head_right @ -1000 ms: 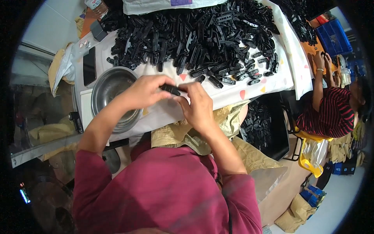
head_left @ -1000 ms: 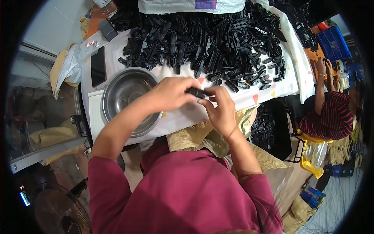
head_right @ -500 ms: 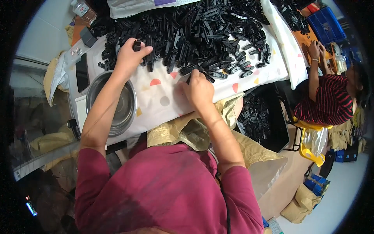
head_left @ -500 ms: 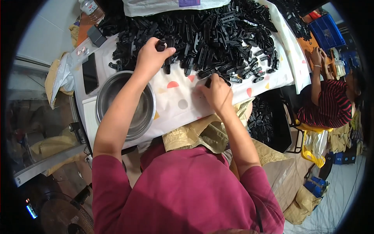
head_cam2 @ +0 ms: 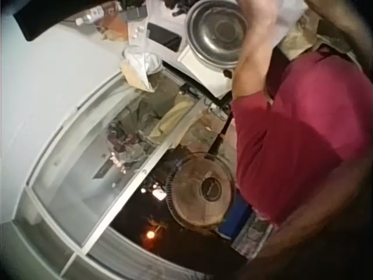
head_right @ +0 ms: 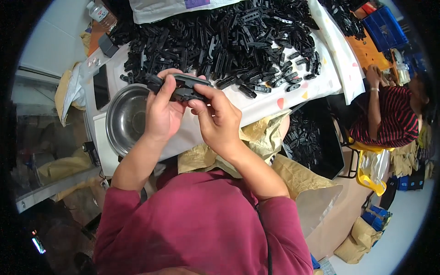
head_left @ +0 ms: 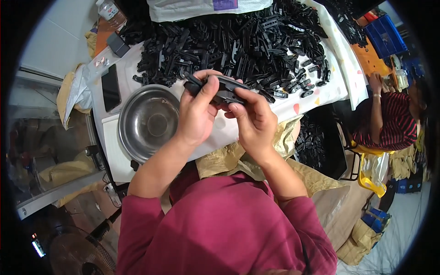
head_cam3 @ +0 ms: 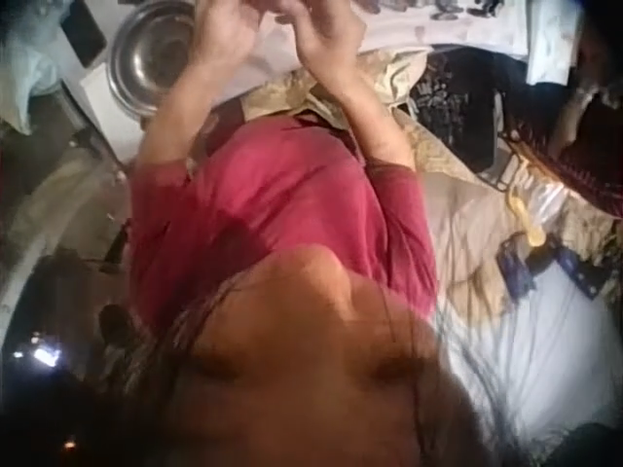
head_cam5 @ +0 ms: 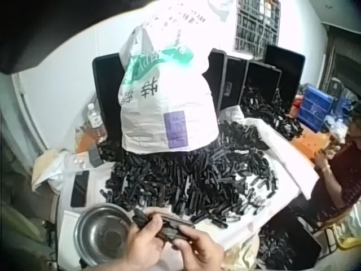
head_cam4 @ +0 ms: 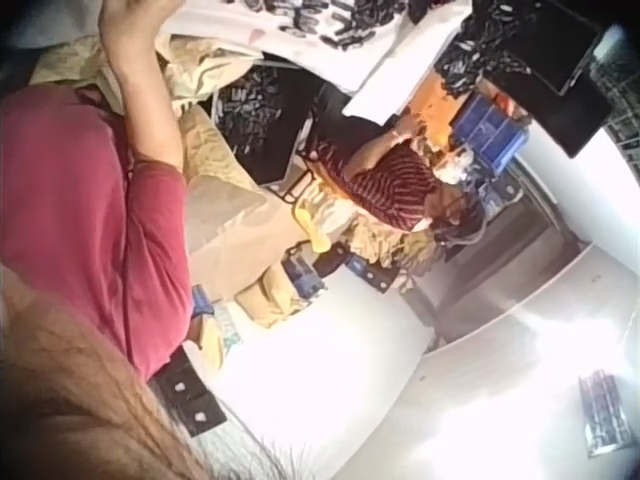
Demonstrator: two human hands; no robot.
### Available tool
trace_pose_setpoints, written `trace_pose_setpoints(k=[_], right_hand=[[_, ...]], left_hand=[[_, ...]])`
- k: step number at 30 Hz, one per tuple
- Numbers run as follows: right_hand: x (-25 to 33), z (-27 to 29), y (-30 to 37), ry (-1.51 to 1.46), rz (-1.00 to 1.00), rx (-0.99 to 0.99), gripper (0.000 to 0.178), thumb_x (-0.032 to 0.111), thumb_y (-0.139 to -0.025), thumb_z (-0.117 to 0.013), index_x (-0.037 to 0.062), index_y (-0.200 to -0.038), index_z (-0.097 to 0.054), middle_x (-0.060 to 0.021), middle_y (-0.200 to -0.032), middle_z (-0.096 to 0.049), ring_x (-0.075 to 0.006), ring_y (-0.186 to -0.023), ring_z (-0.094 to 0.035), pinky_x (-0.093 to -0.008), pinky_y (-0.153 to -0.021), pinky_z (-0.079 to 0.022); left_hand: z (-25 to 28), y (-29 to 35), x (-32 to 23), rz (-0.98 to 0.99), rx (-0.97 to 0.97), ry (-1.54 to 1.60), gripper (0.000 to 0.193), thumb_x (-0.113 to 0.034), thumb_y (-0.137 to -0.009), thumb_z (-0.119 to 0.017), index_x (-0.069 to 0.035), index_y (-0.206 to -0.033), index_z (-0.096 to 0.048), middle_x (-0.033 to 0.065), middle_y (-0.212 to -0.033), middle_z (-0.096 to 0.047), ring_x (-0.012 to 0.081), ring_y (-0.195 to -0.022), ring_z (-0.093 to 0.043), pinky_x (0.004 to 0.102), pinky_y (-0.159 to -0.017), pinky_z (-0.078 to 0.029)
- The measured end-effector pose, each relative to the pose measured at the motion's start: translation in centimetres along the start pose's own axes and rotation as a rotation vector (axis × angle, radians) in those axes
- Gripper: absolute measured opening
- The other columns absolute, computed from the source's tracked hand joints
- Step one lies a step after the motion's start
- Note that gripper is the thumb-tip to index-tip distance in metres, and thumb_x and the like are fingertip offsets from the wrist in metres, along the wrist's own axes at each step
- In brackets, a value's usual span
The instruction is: Inspecting and sorting a large quantity of black plastic clips from a table into a metal bowl.
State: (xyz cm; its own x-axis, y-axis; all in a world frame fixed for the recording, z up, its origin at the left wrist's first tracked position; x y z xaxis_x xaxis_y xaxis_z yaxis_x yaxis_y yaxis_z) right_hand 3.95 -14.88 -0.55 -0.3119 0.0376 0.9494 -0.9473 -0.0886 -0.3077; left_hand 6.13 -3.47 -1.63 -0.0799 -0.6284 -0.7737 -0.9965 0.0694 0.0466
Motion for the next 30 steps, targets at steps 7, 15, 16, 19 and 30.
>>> trace_pose_setpoints(k=[7, 15, 16, 19, 30], right_hand=[[0.9, 1.1, 0.6, -0.173, 0.122, -0.188, 0.024, -0.001, -0.081, -0.060, -0.0051, -0.104, -0.052, -0.0109, -0.087, -0.061, -0.0114, -0.072, -0.061, -0.0223, -0.065, -0.051], [1.7, 0.9, 0.8, -0.101, 0.066, -0.025, 0.022, -0.005, -0.082, -0.057, -0.0066, -0.102, -0.050, -0.0127, -0.094, -0.059, -0.0144, -0.082, -0.061, -0.0249, -0.075, -0.051], [1.6, 0.8, 0.8, -0.114, 0.054, -0.052, 0.021, -0.005, -0.082, -0.057, -0.0061, -0.102, -0.050, -0.0115, -0.093, -0.059, -0.0136, -0.081, -0.060, -0.0240, -0.073, -0.050], [0.5, 1.0, 0.4, -0.041, 0.014, -0.081, 0.021, -0.003, -0.082, -0.058, -0.0050, -0.102, -0.049, -0.0091, -0.090, -0.058, -0.0120, -0.078, -0.059, -0.0224, -0.070, -0.049], [-2.5, 0.4, -2.0, 0.365, 0.053, -0.032, 0.027, 0.007, -0.082, -0.063, -0.0041, -0.104, -0.052, -0.0097, -0.090, -0.062, -0.0104, -0.074, -0.058, -0.0223, -0.066, -0.048]], left_hand=[[-1.5, 1.4, -1.4, -0.288, 0.303, -0.059, 0.044, -0.035, -0.089, -0.051, 0.001, -0.114, -0.042, 0.0199, -0.114, -0.054, 0.0240, -0.102, -0.055, 0.0356, -0.088, -0.044], [-2.4, 2.2, -2.6, -0.544, 0.427, -0.464, 0.042, -0.025, -0.087, -0.056, 0.002, -0.115, -0.045, 0.0180, -0.115, -0.054, 0.0260, -0.108, -0.053, 0.0346, -0.090, -0.043], [-2.2, 2.1, -2.3, -0.499, 0.390, -0.397, 0.040, -0.023, -0.086, -0.057, 0.002, -0.115, -0.045, 0.0174, -0.115, -0.054, 0.0251, -0.107, -0.053, 0.0343, -0.090, -0.043], [-1.6, 1.3, -1.2, -0.418, 0.306, -0.343, 0.039, -0.019, -0.085, -0.058, 0.002, -0.115, -0.045, 0.0160, -0.114, -0.054, 0.0224, -0.104, -0.054, 0.0328, -0.089, -0.044], [1.5, -1.8, 0.2, -0.099, 0.133, -0.423, 0.035, -0.011, -0.082, -0.062, -0.001, -0.113, -0.049, 0.0087, -0.101, -0.061, 0.0118, -0.089, -0.058, 0.0245, -0.075, -0.050]])
Point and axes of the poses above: each hand's wrist, its own y-axis away from the middle knuckle, its own z-axis out of the back of the hand, x = y × z, the point moved 7 cm from there along -y, towards the middle knuckle
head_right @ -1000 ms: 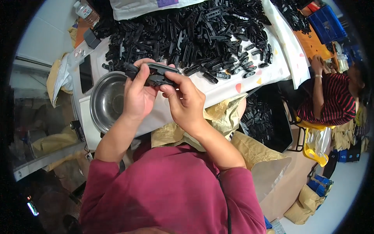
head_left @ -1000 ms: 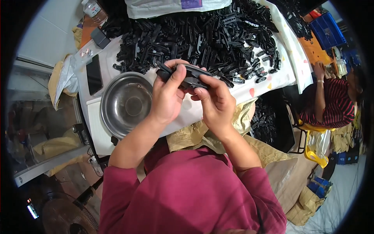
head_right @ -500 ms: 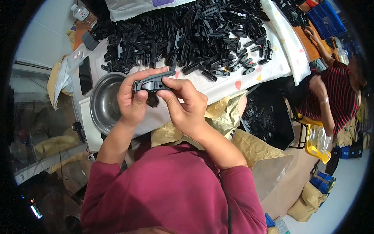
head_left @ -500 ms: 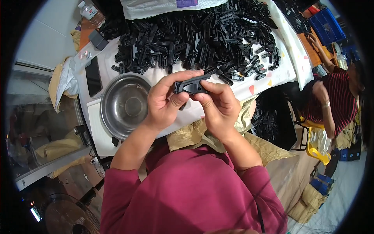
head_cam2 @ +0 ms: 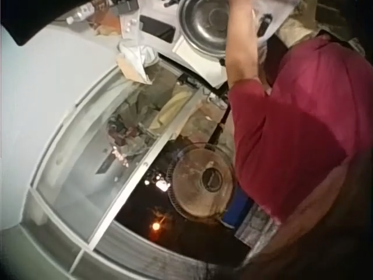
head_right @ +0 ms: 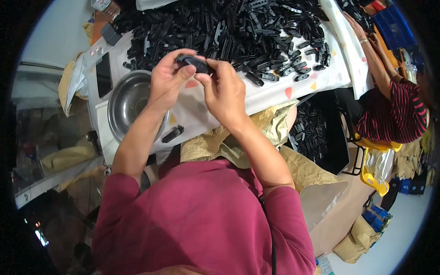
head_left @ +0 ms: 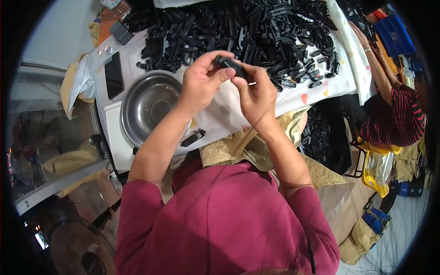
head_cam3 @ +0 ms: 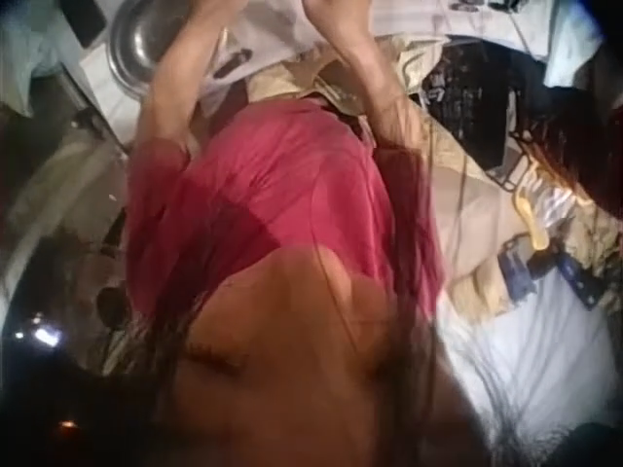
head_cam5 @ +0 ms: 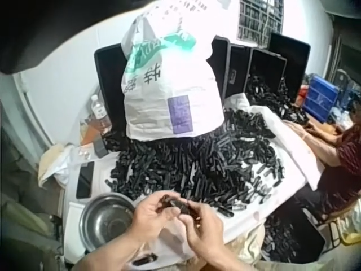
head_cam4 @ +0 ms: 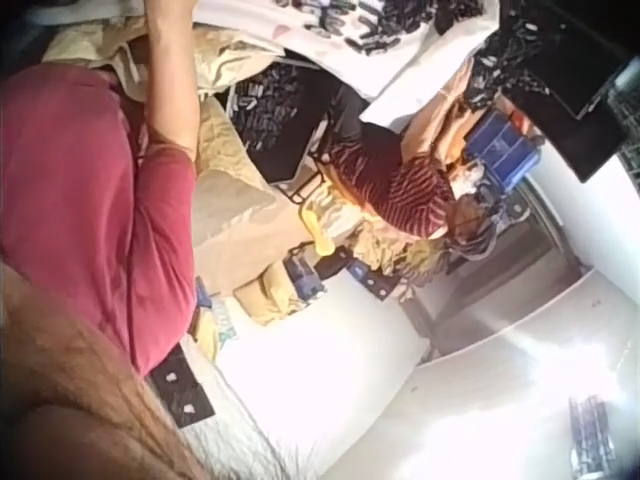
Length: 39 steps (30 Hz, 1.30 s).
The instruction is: Inspecting and sorting a large quantity of black plastic clips from a table into a metal bowl.
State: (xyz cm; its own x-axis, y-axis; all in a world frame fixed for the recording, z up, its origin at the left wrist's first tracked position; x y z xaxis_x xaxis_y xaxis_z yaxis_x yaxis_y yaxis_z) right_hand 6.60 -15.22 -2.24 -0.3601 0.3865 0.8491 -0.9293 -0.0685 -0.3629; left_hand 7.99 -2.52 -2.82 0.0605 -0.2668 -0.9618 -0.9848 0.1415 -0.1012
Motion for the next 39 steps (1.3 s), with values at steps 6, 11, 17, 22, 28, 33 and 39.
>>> trace_pose_setpoints(k=[6, 11, 17, 22, 28, 33, 39], right_hand=[[-1.8, 0.6, -0.1, -0.217, -0.139, 0.227, 0.034, 0.006, -0.080, -0.064, -0.0001, -0.112, -0.052, -0.0071, -0.098, -0.059, -0.0112, -0.081, -0.057, -0.0227, -0.069, -0.049], [-7.8, 3.2, 0.4, 0.419, -0.148, 0.149, 0.022, 0.005, -0.079, -0.059, 0.0046, -0.101, -0.060, -0.0091, -0.087, -0.059, -0.0214, -0.072, -0.058, -0.0300, -0.063, -0.047], [-6.6, 0.0, -0.2, 0.854, 0.134, 0.196, 0.026, 0.005, -0.075, -0.051, 0.0104, -0.098, -0.061, -0.0098, -0.089, -0.054, -0.0275, -0.076, -0.055, -0.0357, -0.063, -0.048], [-7.1, -0.5, -0.1, 0.889, 0.214, 0.240, 0.021, 0.006, -0.075, -0.050, 0.0086, -0.095, -0.057, -0.0095, -0.094, -0.054, -0.0266, -0.081, -0.053, -0.0337, -0.065, -0.048], [-7.7, -0.9, 0.6, 0.870, 0.237, 0.254, 0.020, 0.008, -0.074, -0.054, 0.0058, -0.094, -0.055, -0.0106, -0.102, -0.056, -0.0269, -0.087, -0.054, -0.0328, -0.070, -0.048], [-5.2, 0.3, 1.2, 0.600, 0.327, 0.076, 0.026, 0.009, -0.071, -0.064, 0.0034, -0.094, -0.056, -0.0111, -0.101, -0.056, -0.0296, -0.086, -0.054, -0.0358, -0.071, -0.047], [-9.0, 2.5, 2.6, -0.536, -0.456, -0.119, 0.020, 0.005, -0.083, -0.058, 0.0051, -0.100, -0.048, -0.0085, -0.085, -0.060, -0.0081, -0.058, -0.051, -0.0200, -0.044, -0.041]], left_hand=[[0.7, 2.9, -3.8, -0.238, -0.021, -0.462, 0.030, -0.014, -0.081, -0.063, -0.004, -0.107, -0.053, 0.0054, -0.094, -0.059, 0.0118, -0.079, -0.055, 0.0220, -0.065, -0.043], [-2.4, 11.8, -2.4, -0.253, 0.188, -1.486, 0.025, -0.007, -0.072, -0.057, -0.006, -0.096, -0.057, 0.0085, -0.098, -0.053, 0.0197, -0.070, -0.056, 0.0300, -0.061, -0.048], [-0.1, 14.5, 3.4, -0.027, 0.142, -2.073, 0.024, -0.013, -0.071, -0.053, -0.005, -0.093, -0.059, 0.0042, -0.079, -0.055, 0.0157, -0.055, -0.056, 0.0281, -0.044, -0.047], [1.4, 11.0, -4.8, -0.104, -0.054, -1.822, 0.022, -0.012, -0.075, -0.056, -0.006, -0.096, -0.059, 0.0068, -0.078, -0.055, 0.0207, -0.068, -0.058, 0.0309, -0.053, -0.048], [5.0, 5.4, -3.6, -0.010, 0.006, -1.623, 0.029, -0.023, -0.069, -0.067, -0.008, -0.093, -0.061, 0.0101, -0.090, -0.059, 0.0295, -0.085, -0.055, 0.0383, -0.077, -0.043], [3.6, -5.1, -0.1, -0.136, -0.243, -1.568, 0.018, -0.023, -0.073, -0.065, -0.006, -0.079, -0.065, 0.0104, -0.086, -0.060, 0.0294, -0.087, -0.053, 0.0380, -0.073, -0.045], [3.7, -6.8, 1.2, -0.195, -0.270, -1.673, 0.021, -0.025, -0.070, -0.068, -0.006, -0.076, -0.064, 0.0088, -0.085, -0.060, 0.0281, -0.087, -0.054, 0.0403, -0.072, -0.045]])
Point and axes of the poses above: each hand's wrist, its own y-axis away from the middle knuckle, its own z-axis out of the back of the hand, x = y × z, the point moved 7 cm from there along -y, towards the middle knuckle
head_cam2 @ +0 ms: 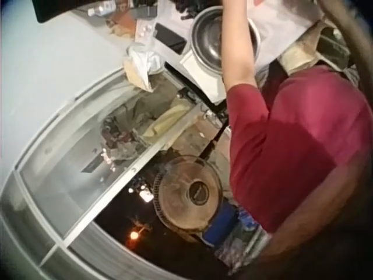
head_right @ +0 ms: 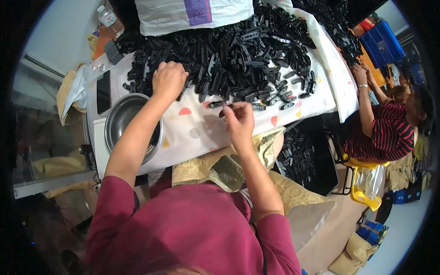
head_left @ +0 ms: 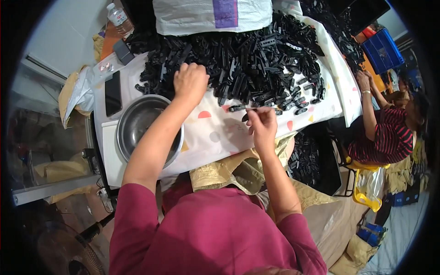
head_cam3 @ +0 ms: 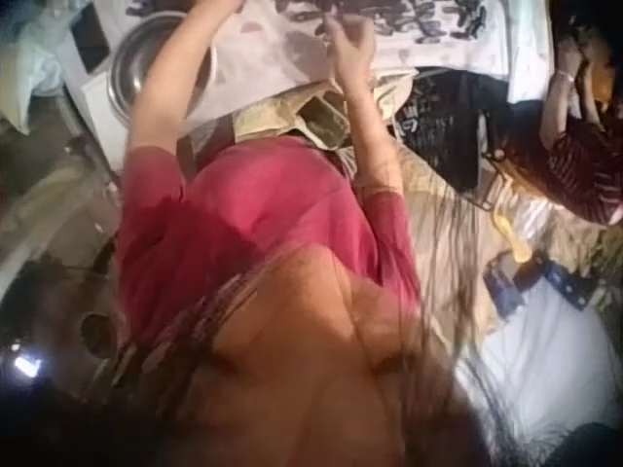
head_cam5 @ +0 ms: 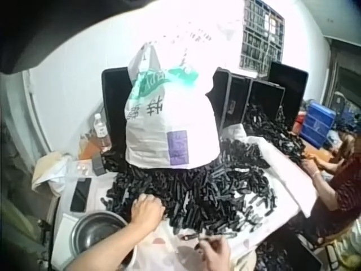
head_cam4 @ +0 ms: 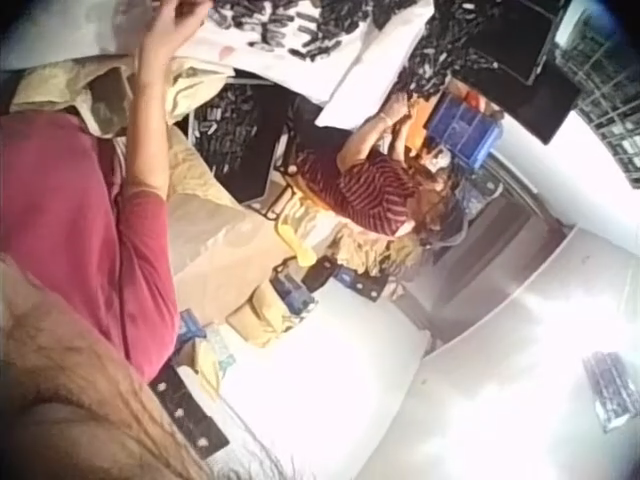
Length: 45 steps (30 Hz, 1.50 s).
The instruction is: Inspecting and sorting a large quantity of black plastic clips from a table into a metal bowl.
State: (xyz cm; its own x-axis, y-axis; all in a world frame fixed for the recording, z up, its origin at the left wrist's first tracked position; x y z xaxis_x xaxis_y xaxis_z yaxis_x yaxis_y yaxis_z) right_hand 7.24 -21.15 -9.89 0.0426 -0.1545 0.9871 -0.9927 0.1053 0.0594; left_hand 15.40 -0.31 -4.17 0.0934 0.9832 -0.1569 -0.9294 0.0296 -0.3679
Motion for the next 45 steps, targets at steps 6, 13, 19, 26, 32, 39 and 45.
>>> trace_pose_setpoints(k=[6, 13, 19, 26, 32, 39, 45], right_hand=[[-0.4, -0.9, -0.1, -0.483, -0.202, 0.052, 0.019, 0.013, -0.087, -0.056, 0.0057, -0.104, -0.051, -0.0030, -0.071, -0.054, -0.0101, -0.053, -0.050, -0.0207, -0.039, -0.039], [4.1, -1.3, 0.9, -0.216, -0.027, 0.129, 0.020, 0.003, -0.087, -0.051, 0.0004, -0.107, -0.050, -0.0125, -0.091, -0.060, -0.0197, -0.071, -0.062, -0.0275, -0.054, -0.054], [7.3, -3.6, 1.4, -0.246, 0.085, 0.272, 0.020, -0.001, -0.083, -0.056, -0.0036, -0.102, -0.053, -0.0147, -0.097, -0.058, -0.0213, -0.077, -0.062, -0.0298, -0.059, -0.056], [9.7, -4.2, 3.4, 0.126, 0.507, 0.279, 0.016, -0.004, -0.078, -0.062, -0.0057, -0.093, -0.056, -0.0119, -0.099, -0.050, -0.0170, -0.077, -0.059, -0.0267, -0.065, -0.055], [10.8, -4.1, 4.3, 0.320, 0.720, 0.233, 0.023, 0.000, -0.073, -0.068, -0.0026, -0.093, -0.058, -0.0126, -0.093, -0.054, -0.0160, -0.076, -0.056, -0.0248, -0.060, -0.050], [7.2, -5.2, 2.9, 0.467, 0.412, 0.329, 0.033, 0.006, -0.077, -0.066, -0.0011, -0.106, -0.052, -0.0092, -0.097, -0.057, -0.0150, -0.084, -0.058, -0.0263, -0.069, -0.051], [2.7, -4.8, -0.4, 1.103, 0.582, 0.230, 0.033, 0.016, -0.072, -0.067, 0.0037, -0.101, -0.056, -0.0126, -0.094, -0.056, -0.0284, -0.078, -0.058, -0.0327, -0.065, -0.049]], left_hand=[[-0.6, 0.7, -0.2, -0.060, 0.025, -0.050, 0.025, -0.026, -0.067, -0.071, -0.005, -0.079, -0.061, 0.0075, -0.086, -0.056, 0.0270, -0.085, -0.051, 0.0388, -0.073, -0.042], [1.0, 3.4, -3.6, 0.341, 0.590, 1.469, 0.045, -0.023, -0.077, -0.069, 0.001, -0.104, -0.043, 0.0072, -0.077, -0.057, 0.0139, -0.061, -0.058, 0.0234, -0.051, -0.043], [2.3, 4.7, -4.9, 0.153, 0.714, 1.632, 0.039, -0.034, -0.076, -0.069, 0.000, -0.093, -0.058, 0.0002, -0.070, -0.057, 0.0070, -0.061, -0.052, 0.0200, -0.050, -0.039], [7.2, 4.8, -5.7, -0.126, 0.465, 1.241, 0.042, -0.033, -0.069, -0.074, 0.002, -0.089, -0.062, 0.0060, -0.072, -0.063, 0.0107, -0.064, -0.058, 0.0230, -0.057, -0.045], [10.5, 6.1, -6.3, -0.565, 0.158, 0.849, 0.050, -0.029, -0.062, -0.077, -0.004, -0.102, -0.060, 0.0082, -0.078, -0.061, 0.0245, -0.069, -0.060, 0.0305, -0.061, -0.047], [6.3, 6.8, -4.5, -0.411, 0.374, 0.754, 0.034, -0.015, -0.072, -0.067, -0.004, -0.103, -0.059, 0.0122, -0.086, -0.063, 0.0258, -0.074, -0.061, 0.0325, -0.063, -0.047], [0.3, 2.2, 2.1, -0.144, 0.130, 0.562, 0.034, -0.010, -0.071, -0.062, -0.006, -0.104, -0.057, 0.0154, -0.096, -0.058, 0.0315, -0.092, -0.056, 0.0374, -0.080, -0.045]])
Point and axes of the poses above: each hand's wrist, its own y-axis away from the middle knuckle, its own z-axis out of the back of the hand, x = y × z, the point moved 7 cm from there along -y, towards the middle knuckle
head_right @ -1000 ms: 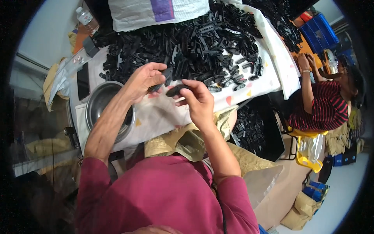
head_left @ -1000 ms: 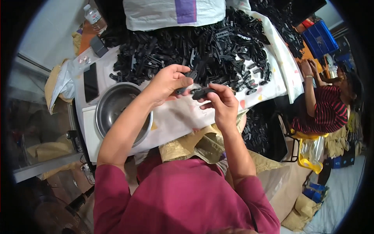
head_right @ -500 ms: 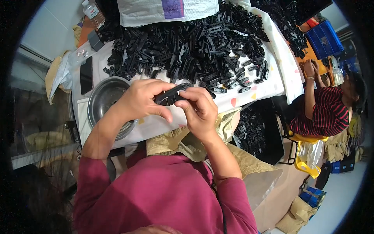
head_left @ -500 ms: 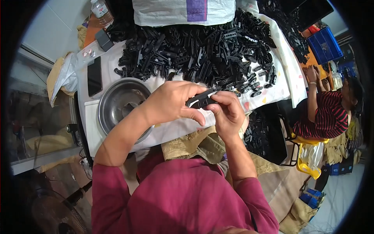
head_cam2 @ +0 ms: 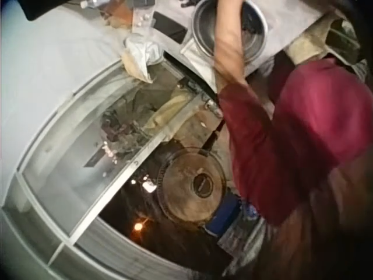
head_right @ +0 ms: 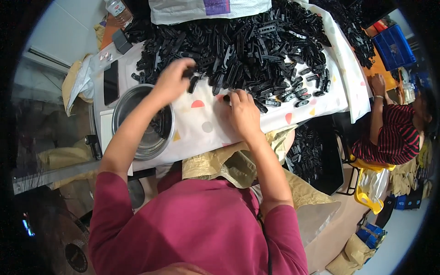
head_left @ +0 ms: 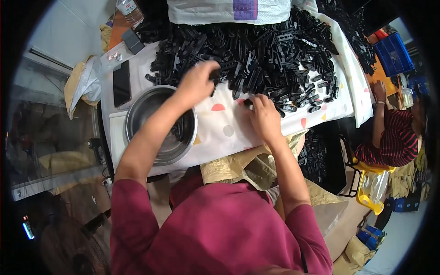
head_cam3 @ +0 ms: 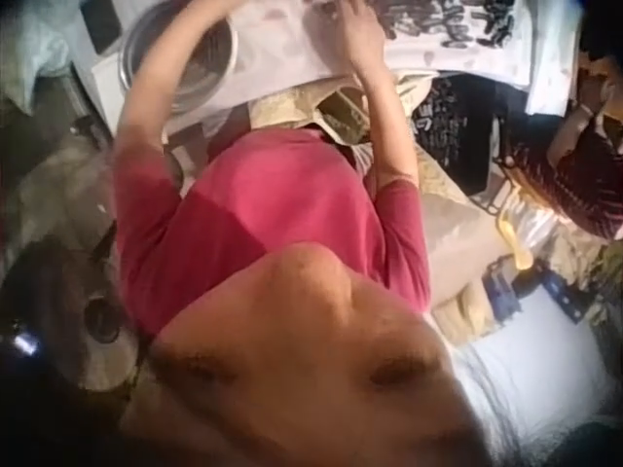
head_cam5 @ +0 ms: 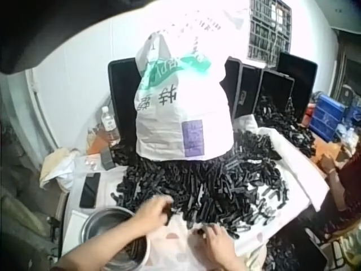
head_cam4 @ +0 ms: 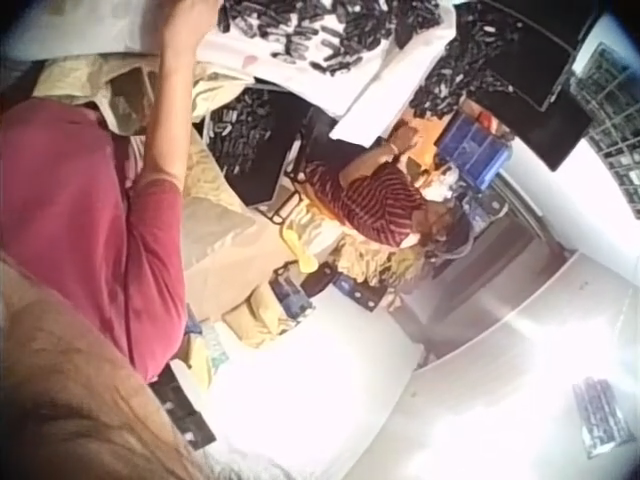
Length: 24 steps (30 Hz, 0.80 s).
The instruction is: Inspecting and sorting a large quantity of black plastic clips from a table into a metal bowl.
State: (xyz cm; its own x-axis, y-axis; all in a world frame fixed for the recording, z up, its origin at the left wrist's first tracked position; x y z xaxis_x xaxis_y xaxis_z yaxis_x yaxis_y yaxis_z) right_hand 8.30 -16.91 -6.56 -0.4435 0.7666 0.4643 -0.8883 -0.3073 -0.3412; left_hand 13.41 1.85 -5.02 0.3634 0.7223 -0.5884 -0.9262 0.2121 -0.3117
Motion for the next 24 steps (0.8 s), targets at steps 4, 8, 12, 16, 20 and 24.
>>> trace_pose_setpoints(k=[4, 8, 12, 16, 20, 24], right_hand=[[-1.0, -2.0, 0.5, 0.204, 0.035, 0.055, 0.025, 0.013, -0.072, -0.063, 0.0040, -0.094, -0.057, -0.0117, -0.088, -0.054, -0.0291, -0.075, -0.056, -0.0362, -0.064, -0.047], [-1.7, -1.4, 1.1, 0.203, -0.028, 0.068, 0.016, 0.011, -0.072, -0.062, 0.0027, -0.085, -0.056, -0.0118, -0.082, -0.053, -0.0303, -0.074, -0.056, -0.0383, -0.062, -0.046], [-2.6, -0.8, 1.3, 0.103, -0.129, 0.143, 0.019, 0.009, -0.075, -0.060, 0.0011, -0.091, -0.058, -0.0174, -0.085, -0.056, -0.0331, -0.074, -0.058, -0.0377, -0.063, -0.047], [-3.7, -0.7, 2.2, -0.445, -0.404, 0.166, 0.025, 0.005, -0.083, -0.051, 0.0000, -0.108, -0.055, -0.0131, -0.092, -0.060, -0.0214, -0.072, -0.060, -0.0288, -0.057, -0.048], [-3.0, 0.8, 2.7, -0.969, -0.535, 0.038, 0.027, 0.005, -0.089, -0.047, -0.0010, -0.115, -0.052, -0.0058, -0.090, -0.059, -0.0105, -0.072, -0.057, -0.0213, -0.053, -0.047], [-0.5, 4.0, 1.9, -1.037, -0.366, -0.042, 0.024, 0.002, -0.087, -0.052, -0.0034, -0.111, -0.054, -0.0091, -0.089, -0.061, -0.0122, -0.076, -0.059, -0.0221, -0.055, -0.050]], left_hand=[[1.0, -4.4, 2.4, 0.139, 0.038, -0.453, 0.021, -0.011, -0.071, -0.060, -0.009, -0.091, -0.063, 0.0115, -0.092, -0.058, 0.0306, -0.088, -0.058, 0.0397, -0.074, -0.049], [-0.3, -6.0, 1.8, -0.056, 0.169, -0.649, 0.012, -0.009, -0.070, -0.059, -0.007, -0.081, -0.064, 0.0106, -0.089, -0.059, 0.0287, -0.084, -0.061, 0.0387, -0.068, -0.051], [-1.1, -6.4, 1.3, -0.217, 0.233, -0.761, 0.013, -0.004, -0.072, -0.052, -0.005, -0.078, -0.063, 0.0110, -0.086, -0.062, 0.0285, -0.080, -0.062, 0.0376, -0.064, -0.052], [-1.2, -6.8, 1.1, -0.182, 0.266, -0.734, 0.011, -0.005, -0.070, -0.056, -0.004, -0.080, -0.063, 0.0136, -0.087, -0.063, 0.0302, -0.079, -0.063, 0.0383, -0.065, -0.051], [0.5, -5.9, -0.7, -0.215, 0.115, -0.476, 0.018, -0.015, -0.073, -0.064, -0.002, -0.084, -0.060, 0.0150, -0.085, -0.063, 0.0282, -0.075, -0.063, 0.0374, -0.066, -0.051], [-0.2, -3.7, -2.5, 0.251, 0.305, 0.578, 0.031, -0.028, -0.078, -0.067, -0.002, -0.091, -0.054, 0.0075, -0.080, -0.060, 0.0178, -0.073, -0.062, 0.0290, -0.063, -0.051]])
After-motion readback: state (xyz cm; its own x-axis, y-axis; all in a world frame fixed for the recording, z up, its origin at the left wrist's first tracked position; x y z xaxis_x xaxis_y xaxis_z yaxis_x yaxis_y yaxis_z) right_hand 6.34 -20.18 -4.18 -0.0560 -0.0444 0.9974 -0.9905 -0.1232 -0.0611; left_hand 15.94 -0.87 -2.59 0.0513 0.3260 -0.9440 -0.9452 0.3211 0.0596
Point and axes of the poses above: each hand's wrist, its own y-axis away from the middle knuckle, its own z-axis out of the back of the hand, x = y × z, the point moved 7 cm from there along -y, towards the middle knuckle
